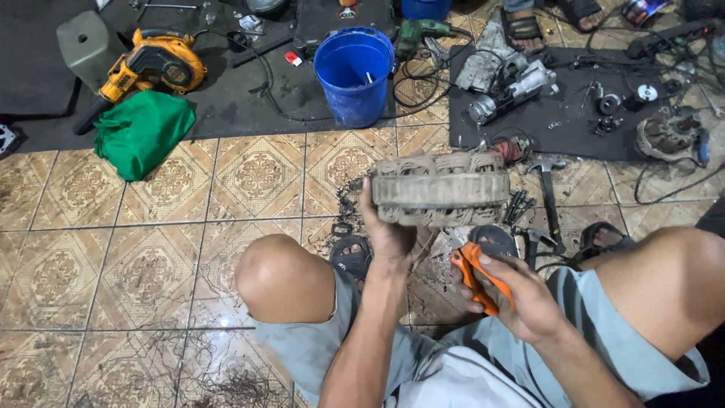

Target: Cutting copper windings from an electric motor stator using hand-held wire cutters

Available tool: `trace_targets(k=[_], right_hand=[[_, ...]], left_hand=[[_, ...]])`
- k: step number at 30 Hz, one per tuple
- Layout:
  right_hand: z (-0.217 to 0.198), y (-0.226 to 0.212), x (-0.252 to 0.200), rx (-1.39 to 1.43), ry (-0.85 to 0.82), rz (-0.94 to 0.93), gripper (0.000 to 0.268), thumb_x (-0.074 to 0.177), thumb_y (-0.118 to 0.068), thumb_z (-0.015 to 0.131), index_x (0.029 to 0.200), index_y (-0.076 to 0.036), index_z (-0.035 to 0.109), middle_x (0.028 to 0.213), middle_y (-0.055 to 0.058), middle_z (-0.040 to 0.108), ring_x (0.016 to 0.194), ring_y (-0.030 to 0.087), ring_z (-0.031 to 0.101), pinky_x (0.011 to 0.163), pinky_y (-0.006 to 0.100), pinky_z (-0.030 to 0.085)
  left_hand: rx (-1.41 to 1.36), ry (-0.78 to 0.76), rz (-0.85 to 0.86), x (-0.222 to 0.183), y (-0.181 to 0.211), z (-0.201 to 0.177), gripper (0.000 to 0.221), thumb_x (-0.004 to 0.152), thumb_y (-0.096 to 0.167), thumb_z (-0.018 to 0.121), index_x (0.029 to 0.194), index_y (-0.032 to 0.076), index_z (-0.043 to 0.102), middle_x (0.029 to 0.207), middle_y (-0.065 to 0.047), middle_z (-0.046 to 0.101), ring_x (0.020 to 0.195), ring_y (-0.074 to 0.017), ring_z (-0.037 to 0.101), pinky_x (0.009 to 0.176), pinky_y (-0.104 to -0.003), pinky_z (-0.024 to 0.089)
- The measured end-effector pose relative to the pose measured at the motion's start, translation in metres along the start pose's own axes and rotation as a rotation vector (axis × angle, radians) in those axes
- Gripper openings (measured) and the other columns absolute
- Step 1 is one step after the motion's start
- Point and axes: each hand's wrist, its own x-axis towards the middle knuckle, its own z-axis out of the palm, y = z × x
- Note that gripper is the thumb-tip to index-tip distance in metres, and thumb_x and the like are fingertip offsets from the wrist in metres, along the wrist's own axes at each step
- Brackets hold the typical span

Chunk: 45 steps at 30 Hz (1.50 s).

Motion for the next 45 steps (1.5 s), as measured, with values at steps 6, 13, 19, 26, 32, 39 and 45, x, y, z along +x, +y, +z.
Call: trace_targets(k=[6,13,19,26,32,39,45], right_hand=[[-0.010,0.007,0.002,-0.141,0.091,-0.053,0.042,0.096,-0.022,0.060,0.115,0.013,0.073,0.091,0.023,0.073,0.073,0.032,0.067,0.049,0.039,0.046],[-0.020,0.006,0.000,-0.531,0.125,-0.135,0.038,0.097,-0.019,0.059,0.110,0.011,0.078,0.075,0.018,0.072,0.060,0.024,0.060,0.052,0.034,0.046],[-0.016,0.008,0.002,-0.265,0.205,-0.027,0.033,0.096,-0.015,0.062,0.118,0.007,0.072,0.101,0.020,0.077,0.080,0.028,0.069,0.057,0.041,0.053],[-0.012,0.020,0.012,-0.342,0.245,0.069,0.026,0.099,-0.021,0.063,0.106,0.003,0.072,0.083,0.014,0.068,0.069,0.023,0.058,0.053,0.035,0.047],[-0.013,0.022,0.013,-0.807,0.108,-0.210,0.030,0.100,-0.027,0.061,0.075,-0.010,0.063,0.058,-0.002,0.048,0.053,0.010,0.038,0.050,0.031,0.027],[-0.039,0.070,0.046,-0.834,0.240,-0.163,0.026,0.091,-0.022,0.075,0.072,-0.010,0.061,0.056,0.002,0.056,0.049,0.012,0.043,0.045,0.034,0.028],[-0.026,0.059,0.045,-0.804,0.105,-0.123,0.026,0.097,-0.019,0.065,0.075,-0.010,0.054,0.059,0.005,0.052,0.051,0.015,0.044,0.047,0.035,0.031]], left_hand=[[0.085,-0.129,-0.075,0.011,-0.011,-0.011,0.047,0.094,0.058,0.061,0.111,0.015,0.067,0.106,-0.005,0.070,0.097,-0.0199,0.064,0.096,-0.045,0.047],[0.500,-0.360,-0.050,0.004,0.000,0.008,0.065,0.093,0.061,0.055,0.137,0.014,0.048,0.126,-0.011,0.058,0.117,-0.0299,0.059,0.109,-0.056,0.047],[1.485,-0.214,-0.064,-0.017,0.028,0.060,0.093,0.059,0.080,0.056,0.132,0.023,0.056,0.123,-0.004,0.061,0.114,-0.0189,0.064,0.094,-0.047,0.056],[1.699,-0.120,-0.396,-0.023,0.029,0.089,0.114,0.059,0.074,0.062,0.151,0.011,0.039,0.152,-0.024,0.019,0.121,-0.0531,0.054,0.103,-0.065,0.050],[2.126,-0.196,-0.389,-0.026,0.024,0.135,0.085,0.078,0.064,0.076,0.140,0.013,0.047,0.163,-0.022,0.016,0.147,-0.0503,0.018,0.115,-0.068,0.027],[2.663,-1.302,-0.690,0.035,-0.127,0.084,0.066,0.081,0.062,0.080,0.131,0.019,0.068,0.133,-0.001,0.066,0.125,-0.0223,0.062,0.106,-0.048,0.050],[2.819,-1.042,-1.108,0.058,-0.194,-0.006,0.077,0.093,0.051,0.069,0.161,0.033,0.036,0.170,0.000,0.021,0.157,-0.0396,0.010,0.120,-0.073,0.014]])
